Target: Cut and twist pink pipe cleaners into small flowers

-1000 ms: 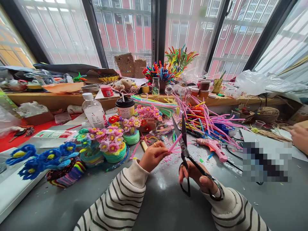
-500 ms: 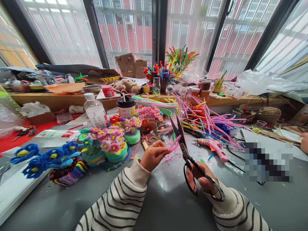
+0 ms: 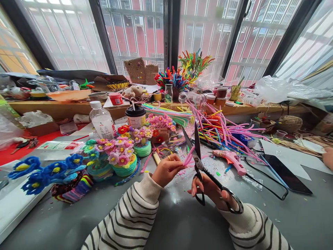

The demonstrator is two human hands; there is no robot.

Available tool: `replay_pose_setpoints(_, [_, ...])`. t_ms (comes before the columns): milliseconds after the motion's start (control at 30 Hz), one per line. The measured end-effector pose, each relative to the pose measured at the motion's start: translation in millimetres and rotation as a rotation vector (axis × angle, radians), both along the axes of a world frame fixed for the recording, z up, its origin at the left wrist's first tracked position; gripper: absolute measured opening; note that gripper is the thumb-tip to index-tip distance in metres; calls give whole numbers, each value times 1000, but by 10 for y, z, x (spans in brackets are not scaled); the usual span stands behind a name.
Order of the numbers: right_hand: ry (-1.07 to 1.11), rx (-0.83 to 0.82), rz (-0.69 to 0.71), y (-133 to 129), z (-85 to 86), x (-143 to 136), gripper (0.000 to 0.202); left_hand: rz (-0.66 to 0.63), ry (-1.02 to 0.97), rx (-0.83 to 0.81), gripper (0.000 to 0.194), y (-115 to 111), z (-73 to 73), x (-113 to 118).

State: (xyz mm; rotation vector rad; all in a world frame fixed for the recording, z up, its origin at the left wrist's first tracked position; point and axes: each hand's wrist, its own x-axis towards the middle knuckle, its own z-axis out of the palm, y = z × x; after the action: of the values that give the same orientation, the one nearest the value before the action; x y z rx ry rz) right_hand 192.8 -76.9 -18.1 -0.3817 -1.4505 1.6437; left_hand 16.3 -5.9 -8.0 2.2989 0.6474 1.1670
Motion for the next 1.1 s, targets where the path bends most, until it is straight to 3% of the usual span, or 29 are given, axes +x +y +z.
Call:
replay_pose_setpoints(200, [27, 54, -31, 18, -101, 17, 36, -9, -4, -5, 18, -10, -1, 10])
replay_pose_setpoints(567, [-51, 96, -45, 19, -79, 38, 36, 40, -47, 26, 15, -1, -7, -16])
replay_pose_setpoints(767, [-138, 51, -229, 7, -132, 34, 28, 43, -59, 29, 17, 5, -31, -10])
replay_pose_setpoints(967, [-63, 109, -296, 12, -47, 118, 27, 99, -98, 0, 15, 15, -25, -28])
replay_pose_setpoints(1100, [-172, 170, -538, 33, -52, 259, 26, 198, -240, -93, 16, 38, 4, -70])
